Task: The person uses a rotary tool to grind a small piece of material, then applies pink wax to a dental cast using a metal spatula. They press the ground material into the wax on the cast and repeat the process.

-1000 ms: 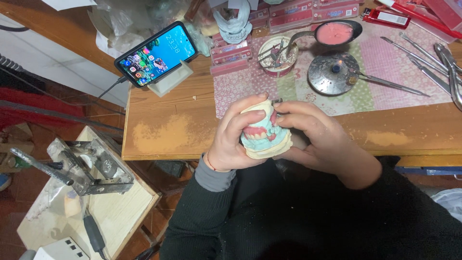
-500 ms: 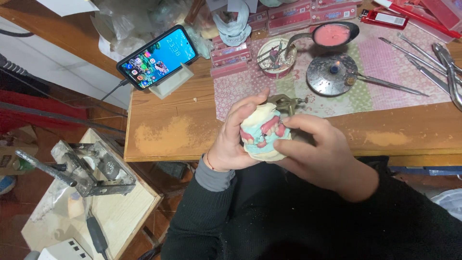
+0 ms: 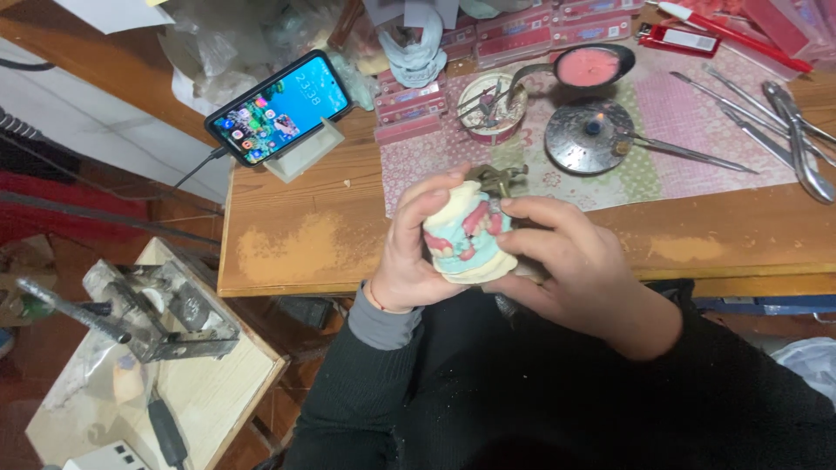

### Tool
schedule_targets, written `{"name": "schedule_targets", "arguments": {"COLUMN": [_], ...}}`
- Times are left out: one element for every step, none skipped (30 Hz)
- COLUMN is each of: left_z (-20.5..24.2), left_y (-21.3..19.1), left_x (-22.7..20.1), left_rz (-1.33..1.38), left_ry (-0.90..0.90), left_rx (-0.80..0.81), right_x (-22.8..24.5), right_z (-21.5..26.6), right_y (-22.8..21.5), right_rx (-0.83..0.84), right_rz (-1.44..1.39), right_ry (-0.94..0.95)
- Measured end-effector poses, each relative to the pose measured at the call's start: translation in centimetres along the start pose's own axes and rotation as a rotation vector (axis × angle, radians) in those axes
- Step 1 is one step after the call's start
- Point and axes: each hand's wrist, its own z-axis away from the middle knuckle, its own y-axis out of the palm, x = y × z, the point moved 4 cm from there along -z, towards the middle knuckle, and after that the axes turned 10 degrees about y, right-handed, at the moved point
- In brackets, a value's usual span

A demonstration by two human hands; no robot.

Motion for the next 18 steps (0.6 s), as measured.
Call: {"name": "schedule_targets", "arguments": {"left_z": [0.0, 0.1, 0.2, 0.4, 0.4, 0.3, 0.2, -0.1, -0.3, -0.5, -0.5, -0.5, -0.4, -0.4, -0.3, -0.2, -0.2, -0.1], "left_y": [-0.1, 0.0, -0.1, -0.3, -0.2, -0.1, 0.1, 0.1, 0.1, 0.1, 0.1, 0.1, 0.1, 0.0, 0.0, 0.0, -0.3, -0.5], "left_x": [0.1, 0.0, 0.1, 0.1, 0.1, 0.1, 0.1, -0.3, -0.7, -1.0, -1.0, -1.0, -0.9, -0.8, -0.5, -0.3, -0.2, 0.0], "left_rz": [0.022, 0.021, 0.021, 0.019, 0.015, -0.054, -0.123, -0.124, -0.218, -0.310, -0.310, -0.309, -0.308, -0.306, -0.307, -0.309, -0.309, -0.179], "left_ry": [0.004, 0.003, -0.035, -0.072, -0.072, -0.073, -0.074, -0.073, -0.084, -0.092, -0.089, -0.113, -0.137, -0.135, -0.157, -0.178, -0.175, -0.196], "left_rx": [-0.022, -0.022, -0.043, -0.062, -0.062, -0.051, -0.040, -0.038, -0.019, 0.002, 0.006, 0.022, 0.037, 0.041, 0.085, 0.127, 0.129, 0.150], "right_x": [-0.1, -0.3, -0.4, -0.6, 0.0, 0.0, 0.1, 0.0, -0.3, -0.7, -1.0, -1.4, -1.9, -2.5, -3.0, -3.5, -3.8, -4.2], "right_z": [-0.2, -0.1, -0.1, -0.1, -0.2, -0.4, -0.5, -0.3, -0.2, 0.0, 0.1, 0.2, 0.4, 0.5, 0.7, 0.8, 1.0, 1.1], "right_y": [-0.2, -0.3, -0.3, -0.4, -0.3, 0.0, 0.3, 1.0, 1.6, 2.2, 2.7, 3.1, 3.6, 3.8, 4.0, 4.3, 4.3, 4.4], "right_rx": [0.030, 0.031, 0.026, 0.021, 0.021, 0.066, 0.113, 0.111, 0.097, 0.080, 0.075, 0.065, 0.056, 0.051, 0.067, 0.085, 0.082, 0.103], "right_rz": [-0.067, -0.068, -0.109, -0.153, -0.156, -0.202, -0.247, -0.249, -0.276, -0.302, -0.303, -0.426, -0.550, -0.550, -0.584, -0.617, -0.617, -0.706], "right_ry": [0.012, 0.012, 0.023, 0.031, 0.029, 0.167, 0.306, 0.305, 0.354, 0.402, 0.402, 0.456, 0.509, 0.510, 0.518, 0.523, 0.522, 0.554]}}
